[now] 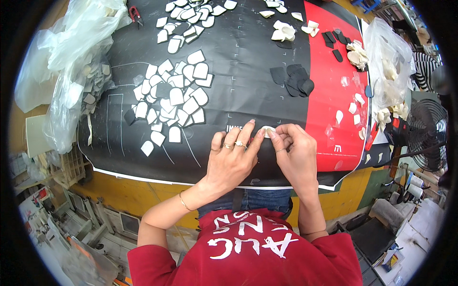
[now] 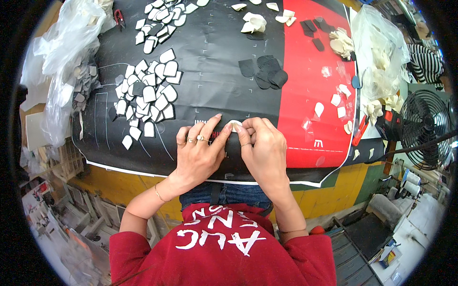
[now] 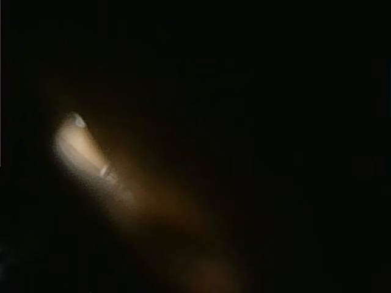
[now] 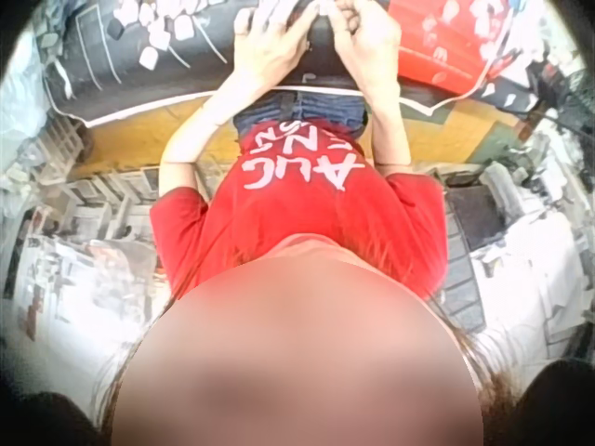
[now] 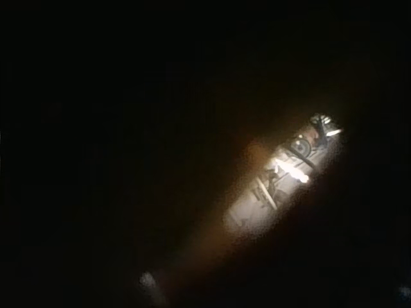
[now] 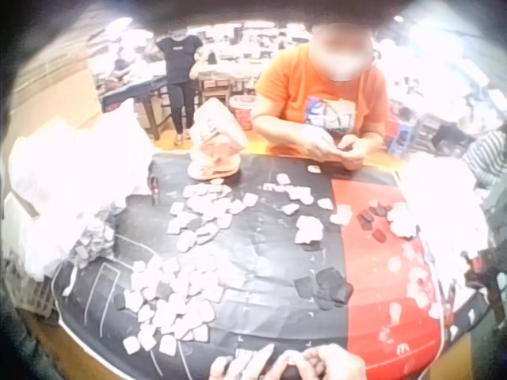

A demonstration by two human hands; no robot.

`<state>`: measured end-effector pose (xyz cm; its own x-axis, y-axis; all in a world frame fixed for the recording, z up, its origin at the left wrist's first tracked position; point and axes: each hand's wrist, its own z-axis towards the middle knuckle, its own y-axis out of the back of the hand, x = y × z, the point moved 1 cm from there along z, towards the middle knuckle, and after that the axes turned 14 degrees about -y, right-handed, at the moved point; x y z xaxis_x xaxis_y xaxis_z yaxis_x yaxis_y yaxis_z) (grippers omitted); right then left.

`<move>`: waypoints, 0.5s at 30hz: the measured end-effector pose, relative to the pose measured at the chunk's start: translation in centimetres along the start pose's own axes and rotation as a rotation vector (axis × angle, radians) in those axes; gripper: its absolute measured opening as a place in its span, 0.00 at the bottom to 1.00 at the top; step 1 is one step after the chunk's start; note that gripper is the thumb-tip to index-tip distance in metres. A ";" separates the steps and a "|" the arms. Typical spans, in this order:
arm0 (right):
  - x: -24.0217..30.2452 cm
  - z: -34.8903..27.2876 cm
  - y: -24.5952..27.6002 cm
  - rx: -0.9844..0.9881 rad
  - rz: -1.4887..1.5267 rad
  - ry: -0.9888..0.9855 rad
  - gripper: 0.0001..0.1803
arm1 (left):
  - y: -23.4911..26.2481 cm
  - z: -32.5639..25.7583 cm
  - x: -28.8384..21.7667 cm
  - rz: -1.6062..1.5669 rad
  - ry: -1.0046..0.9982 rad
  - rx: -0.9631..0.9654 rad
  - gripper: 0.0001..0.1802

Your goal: The person repeatedly picks small white and black foam pieces from a table, presses them together by hand, and places the assembled pairs back on the table. The person handles the pieces one at a time, occasionally adjusting their position before joining them.

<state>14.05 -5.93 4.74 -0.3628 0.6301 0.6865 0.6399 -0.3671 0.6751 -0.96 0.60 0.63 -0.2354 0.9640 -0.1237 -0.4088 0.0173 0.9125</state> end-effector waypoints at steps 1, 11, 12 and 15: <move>0.0 0.0 0.0 -0.010 -0.004 0.008 0.09 | 0.0 0.1 0.0 0.001 0.002 -0.001 0.27; -0.2 -0.2 -0.8 -0.103 -0.013 0.038 0.08 | 0.0 0.1 0.0 -0.007 0.006 -0.005 0.25; -0.3 -0.3 -0.9 -0.129 -0.017 0.056 0.08 | 0.0 0.1 0.1 -0.007 0.005 -0.005 0.25; -0.8 -0.6 -1.2 -0.164 -0.011 0.029 0.10 | -0.1 0.1 0.1 0.004 0.000 -0.013 0.25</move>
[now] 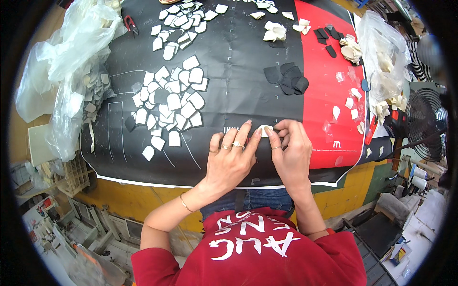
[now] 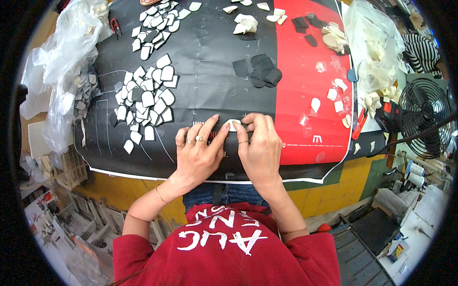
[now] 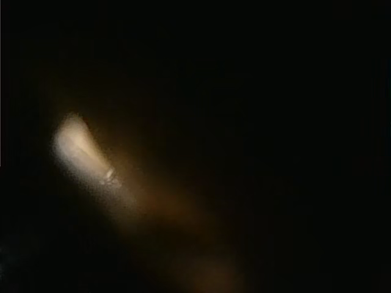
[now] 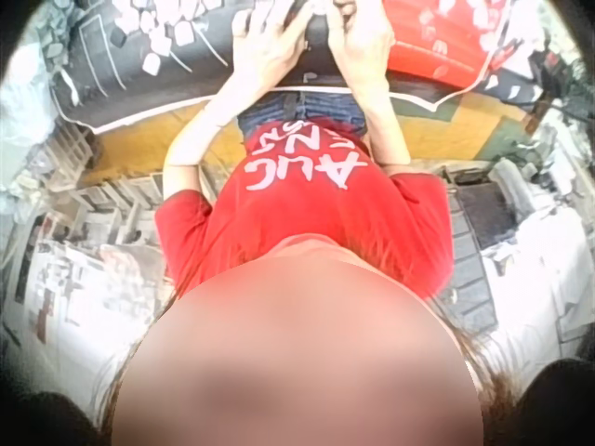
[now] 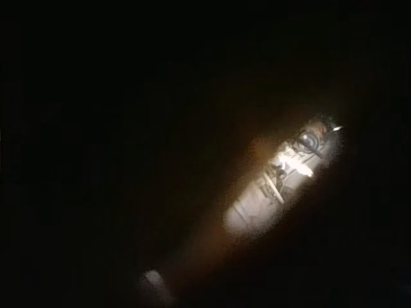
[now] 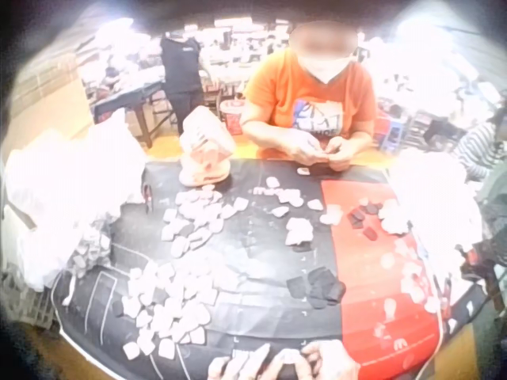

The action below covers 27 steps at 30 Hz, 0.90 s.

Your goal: The person repeatedly picks small white and black foam pieces from a table, presses them together by hand, and places the assembled pairs back on the table. The person handles the pieces one at a time, occasionally adjusting their position before joining them.

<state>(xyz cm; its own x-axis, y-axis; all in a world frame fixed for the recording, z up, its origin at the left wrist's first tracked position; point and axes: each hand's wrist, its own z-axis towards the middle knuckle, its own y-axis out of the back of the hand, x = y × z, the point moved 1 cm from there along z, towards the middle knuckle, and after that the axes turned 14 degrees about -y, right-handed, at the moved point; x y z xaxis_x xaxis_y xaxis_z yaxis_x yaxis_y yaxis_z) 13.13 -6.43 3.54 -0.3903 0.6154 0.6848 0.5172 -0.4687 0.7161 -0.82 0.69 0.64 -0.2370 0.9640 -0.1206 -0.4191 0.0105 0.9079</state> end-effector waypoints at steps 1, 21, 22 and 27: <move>-0.2 0.0 -0.1 -0.016 0.028 0.005 0.11 | 0.0 0.0 0.0 0.001 0.000 0.002 0.25; -1.3 1.2 0.2 -0.070 0.208 -0.174 0.20 | 1.1 -0.2 0.7 0.008 0.043 0.045 0.26; -1.4 1.7 0.5 -0.114 0.160 -0.090 0.18 | 1.3 -0.4 1.2 -0.007 0.085 0.034 0.27; -2.0 5.9 2.5 -0.299 -0.062 0.178 0.18 | 3.1 -1.8 5.4 0.128 0.234 0.024 0.35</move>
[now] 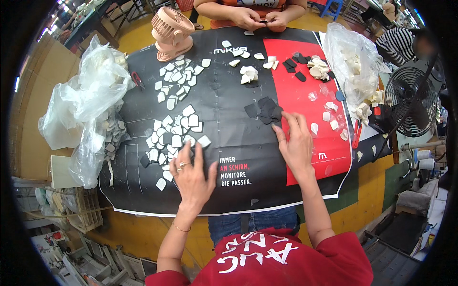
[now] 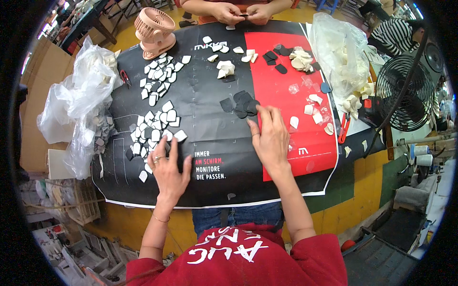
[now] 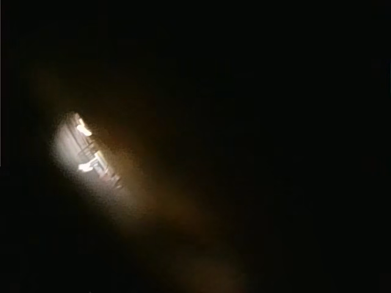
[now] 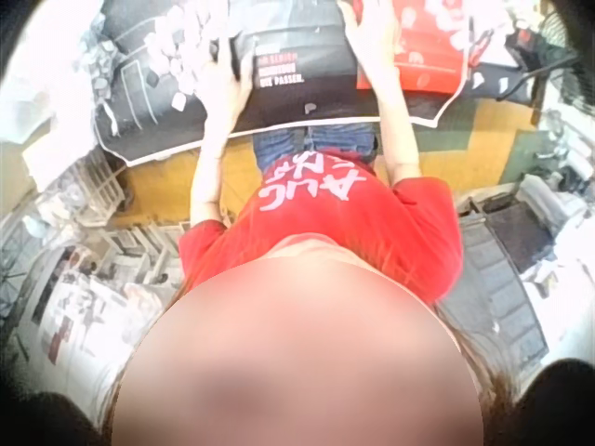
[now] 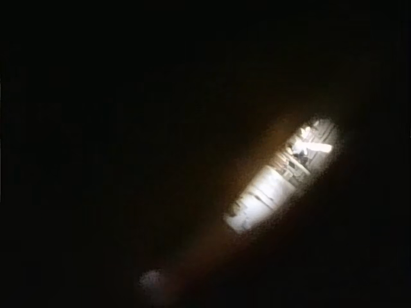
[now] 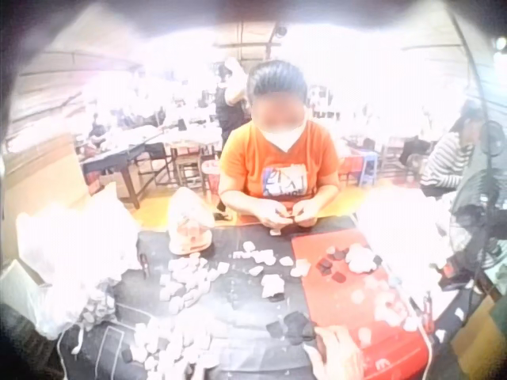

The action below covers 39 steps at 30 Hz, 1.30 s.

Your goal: The person repeatedly picks small white and black foam pieces from a table, presses them together by hand, and places the assembled pairs back on the table. The person handles the pieces one at a time, occasionally adjusting their position before joining them.

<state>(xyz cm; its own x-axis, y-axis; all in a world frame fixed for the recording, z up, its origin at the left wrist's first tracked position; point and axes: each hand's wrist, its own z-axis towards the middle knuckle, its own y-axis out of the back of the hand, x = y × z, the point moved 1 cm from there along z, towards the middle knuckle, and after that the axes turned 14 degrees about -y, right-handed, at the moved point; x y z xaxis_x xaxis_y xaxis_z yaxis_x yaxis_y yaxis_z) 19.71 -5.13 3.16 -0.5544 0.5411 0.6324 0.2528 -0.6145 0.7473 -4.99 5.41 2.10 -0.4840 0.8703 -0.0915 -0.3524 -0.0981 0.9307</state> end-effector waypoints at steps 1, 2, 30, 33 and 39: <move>-0.2 0.9 0.0 -0.051 -0.041 0.090 0.19 | 0.2 -0.1 0.3 0.042 0.001 -0.040 0.35; -0.5 1.6 -0.1 -0.008 -0.084 0.074 0.20 | 0.4 -0.2 0.4 0.037 0.025 -0.067 0.35; -0.5 -3.5 2.4 -0.169 0.026 0.356 0.12 | -3.3 8.2 -7.9 -1.453 0.429 -0.093 0.11; -0.1 -4.2 2.4 0.026 0.331 0.156 0.09 | -2.6 7.2 -7.5 -1.420 0.411 -0.100 0.10; 0.4 -5.6 1.9 0.305 0.642 -0.122 0.07 | -0.5 4.5 -6.5 -1.274 0.410 0.048 0.08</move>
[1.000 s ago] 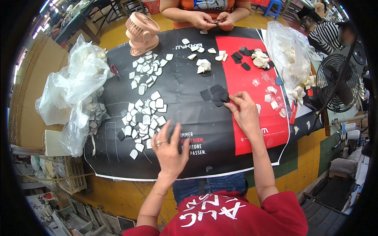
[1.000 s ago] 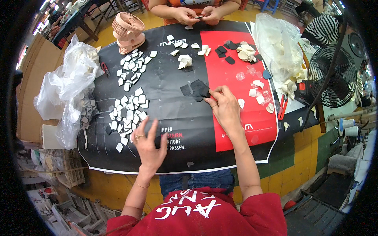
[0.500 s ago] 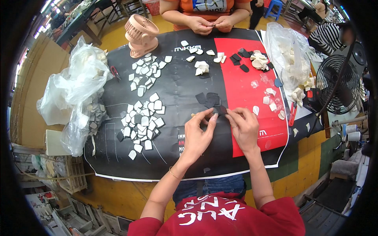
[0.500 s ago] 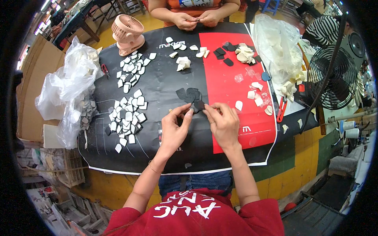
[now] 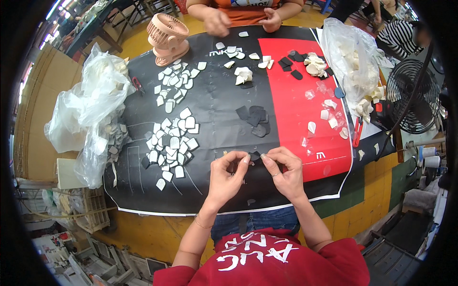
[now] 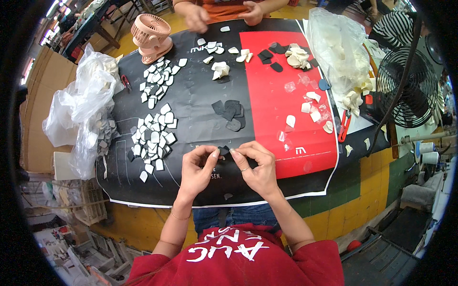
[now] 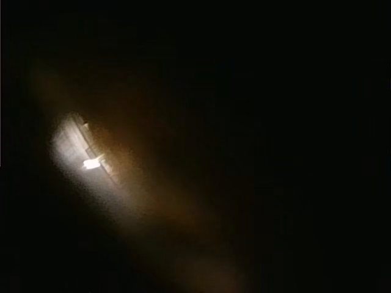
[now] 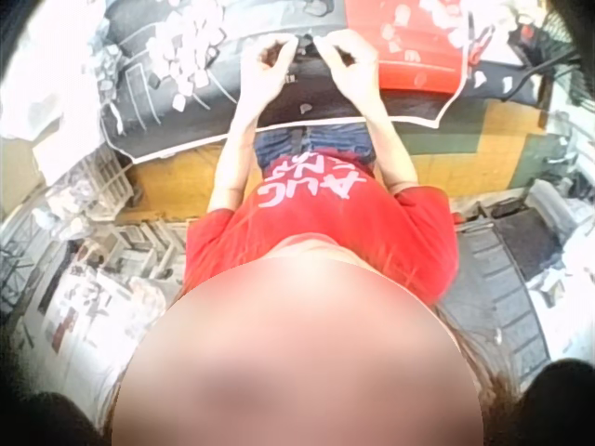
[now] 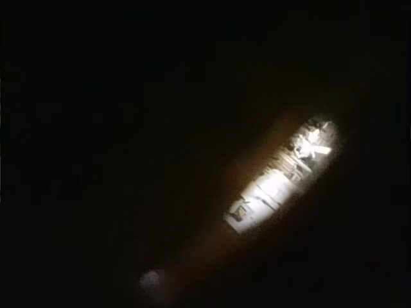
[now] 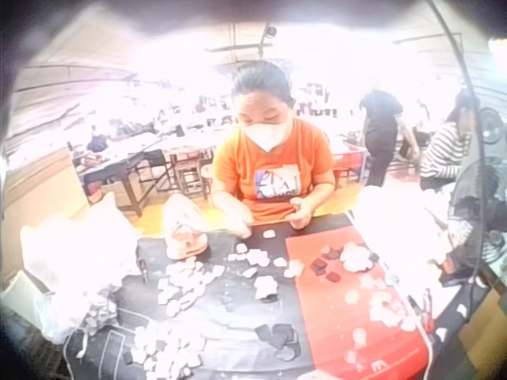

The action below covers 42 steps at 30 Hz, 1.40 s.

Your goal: The person repeatedly picks small white and black foam pieces from a table, presses them together by hand, and places the assembled pairs back on the table. The person handles the pieces one at a time, occasionally adjusting their position before joining them.

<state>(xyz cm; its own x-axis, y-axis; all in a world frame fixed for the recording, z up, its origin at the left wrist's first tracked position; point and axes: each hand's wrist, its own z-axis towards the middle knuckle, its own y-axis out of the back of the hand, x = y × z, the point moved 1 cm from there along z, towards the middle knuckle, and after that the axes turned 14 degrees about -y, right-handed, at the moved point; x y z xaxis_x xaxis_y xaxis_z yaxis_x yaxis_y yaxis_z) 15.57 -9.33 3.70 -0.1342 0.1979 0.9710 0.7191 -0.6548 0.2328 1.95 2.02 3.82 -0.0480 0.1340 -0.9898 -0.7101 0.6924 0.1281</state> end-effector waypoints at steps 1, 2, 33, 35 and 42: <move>-0.1 -0.2 -0.2 0.011 0.031 -0.025 0.07 | 0.1 -0.3 -0.1 0.009 0.006 -0.007 0.09; -0.2 -0.3 -0.4 0.022 0.061 -0.049 0.08 | 0.2 -0.4 -0.1 0.028 -0.041 -0.014 0.08; -0.5 5.6 -0.5 -0.260 -0.806 0.171 0.11 | -1.8 8.8 1.7 0.966 -0.717 0.026 0.08; -0.6 5.5 -0.6 -0.256 -0.820 0.202 0.10 | -1.5 9.2 2.0 1.007 -0.693 0.066 0.06; -0.8 5.2 -0.7 -0.288 -0.834 0.224 0.10 | 0.5 7.4 1.6 1.055 -0.681 0.021 0.08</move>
<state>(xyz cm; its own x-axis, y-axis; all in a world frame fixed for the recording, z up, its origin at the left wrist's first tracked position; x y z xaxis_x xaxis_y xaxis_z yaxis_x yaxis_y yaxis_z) 18.70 -5.27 2.48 -0.6856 0.5620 0.4626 0.1357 -0.5257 0.8398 6.69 7.87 2.77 -0.2086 0.9627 -0.1723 -0.5353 0.0350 0.8440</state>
